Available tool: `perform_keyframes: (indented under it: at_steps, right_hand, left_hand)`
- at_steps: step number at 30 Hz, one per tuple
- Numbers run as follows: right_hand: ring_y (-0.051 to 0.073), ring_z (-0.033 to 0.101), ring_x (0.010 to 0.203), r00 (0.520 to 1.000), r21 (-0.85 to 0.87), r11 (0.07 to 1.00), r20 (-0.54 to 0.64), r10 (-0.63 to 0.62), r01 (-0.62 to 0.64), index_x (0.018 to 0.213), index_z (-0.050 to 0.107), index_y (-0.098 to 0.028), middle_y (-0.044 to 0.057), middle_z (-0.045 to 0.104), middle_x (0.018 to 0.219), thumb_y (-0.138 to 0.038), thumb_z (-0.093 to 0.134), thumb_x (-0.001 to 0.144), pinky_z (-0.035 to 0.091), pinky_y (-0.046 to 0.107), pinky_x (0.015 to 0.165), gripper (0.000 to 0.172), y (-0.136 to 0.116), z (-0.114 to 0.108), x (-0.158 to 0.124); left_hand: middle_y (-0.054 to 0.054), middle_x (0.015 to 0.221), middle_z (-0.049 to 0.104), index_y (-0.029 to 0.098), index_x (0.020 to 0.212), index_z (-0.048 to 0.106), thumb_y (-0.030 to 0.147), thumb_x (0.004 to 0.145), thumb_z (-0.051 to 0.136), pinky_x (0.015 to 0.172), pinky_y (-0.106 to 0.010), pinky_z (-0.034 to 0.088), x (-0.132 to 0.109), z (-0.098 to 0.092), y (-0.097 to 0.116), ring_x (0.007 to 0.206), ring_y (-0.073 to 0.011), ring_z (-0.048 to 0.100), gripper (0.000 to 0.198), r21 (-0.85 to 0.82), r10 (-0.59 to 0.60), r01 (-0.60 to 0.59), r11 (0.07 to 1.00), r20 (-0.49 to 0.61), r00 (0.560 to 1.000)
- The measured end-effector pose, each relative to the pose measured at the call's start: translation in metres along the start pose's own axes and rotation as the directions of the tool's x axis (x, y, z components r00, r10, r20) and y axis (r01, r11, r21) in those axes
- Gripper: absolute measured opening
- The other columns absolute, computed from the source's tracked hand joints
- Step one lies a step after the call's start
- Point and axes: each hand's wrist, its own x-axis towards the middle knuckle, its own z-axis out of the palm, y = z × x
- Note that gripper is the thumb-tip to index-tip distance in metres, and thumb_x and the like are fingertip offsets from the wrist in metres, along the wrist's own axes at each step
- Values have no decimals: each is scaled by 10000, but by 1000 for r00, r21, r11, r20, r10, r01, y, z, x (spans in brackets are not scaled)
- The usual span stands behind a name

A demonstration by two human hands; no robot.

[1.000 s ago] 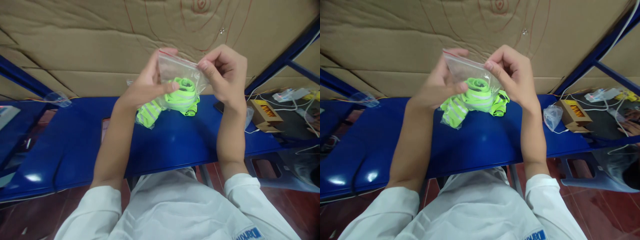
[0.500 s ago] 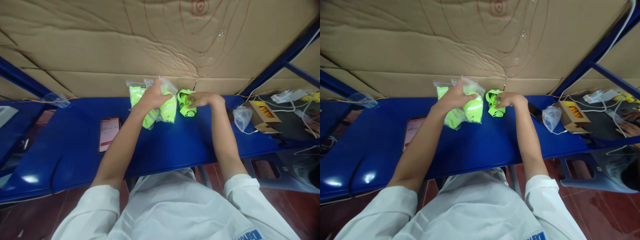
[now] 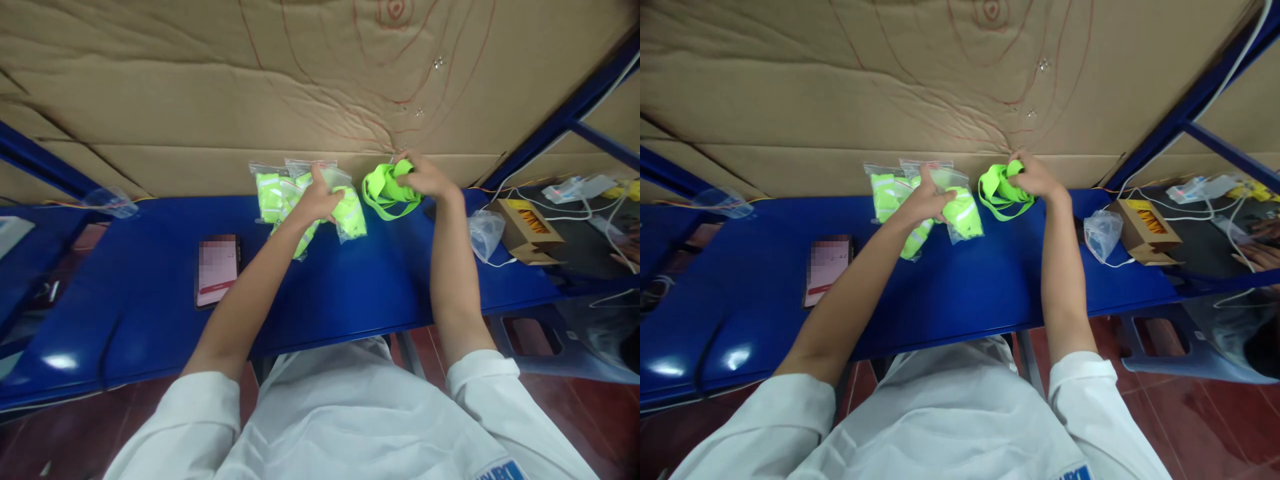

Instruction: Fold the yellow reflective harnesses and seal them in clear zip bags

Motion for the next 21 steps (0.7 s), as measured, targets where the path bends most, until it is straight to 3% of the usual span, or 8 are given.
perform_keyframes:
  at_steps: [5,8,10,13,15,17,19,21]
  right_hand:
    - [154,541,803,909,278,955,-417,18,108,1048,471,-281,8,614,979,-279,626,760,449,285,688,327,9,-44,-5]
    - [174,553,861,842,467,823,-539,-25,324,1016,428,-279,27,573,969,-263,582,668,473,296,757,381,-10,-54,-15]
    - [203,585,921,831,545,732,-554,-53,410,1014,456,-272,49,597,985,-265,556,606,508,325,823,421,-30,-53,-23]
    - [233,641,973,891,628,685,-448,-69,369,1045,498,-264,79,675,1100,-315,578,678,561,387,894,380,-62,-42,-33]
    - [244,673,986,948,713,643,-313,-64,279,1096,532,-253,87,707,1145,-398,609,788,585,409,917,349,-80,-29,-35]
    - [240,700,1003,970,746,629,-239,-51,217,1121,549,-253,71,721,1123,-440,649,854,599,392,922,341,-93,-12,-35]
    - [225,714,1011,971,732,652,-235,-31,198,1113,532,-263,40,715,1072,-401,687,889,609,355,903,306,-100,5,-33]
    - [206,718,1036,971,696,692,-235,-31,191,1115,503,-263,24,703,1056,-365,673,951,614,325,906,258,-103,17,-31]
  left_hand:
    - [-234,1714,405,238,1725,207,243,966,753,1021,-438,668,-4,28,-8,1271,-318,731,934,-310,-128,225,924,305,944]
    - [-225,1775,301,213,1711,271,232,1010,703,1113,-390,610,-8,28,-1,1285,-279,727,824,-294,-118,188,937,240,964]
    - [-230,1670,481,171,1654,388,267,1021,702,1100,-391,608,-15,20,11,1265,-284,733,712,-272,-26,85,958,215,976]
    - [-223,1405,707,127,1567,490,373,1007,743,1042,-441,633,-32,9,37,1236,-329,742,662,-290,156,-61,955,318,935]
    - [-176,1466,679,209,1625,424,356,963,804,1086,-459,615,-45,6,52,1355,-347,678,777,-283,234,-150,947,293,927]
    - [-91,1649,536,342,1689,311,300,903,871,1219,-452,530,-57,5,63,1560,-338,490,965,-149,346,-327,933,121,931]
    - [-26,1799,300,363,1715,262,282,884,891,1367,-421,342,-65,3,69,1699,-302,217,1046,142,544,-532,835,-56,837]
    - [-40,1832,194,270,1708,338,272,941,813,1418,-404,187,-68,-2,71,1721,-275,114,902,429,718,-640,638,-29,696]
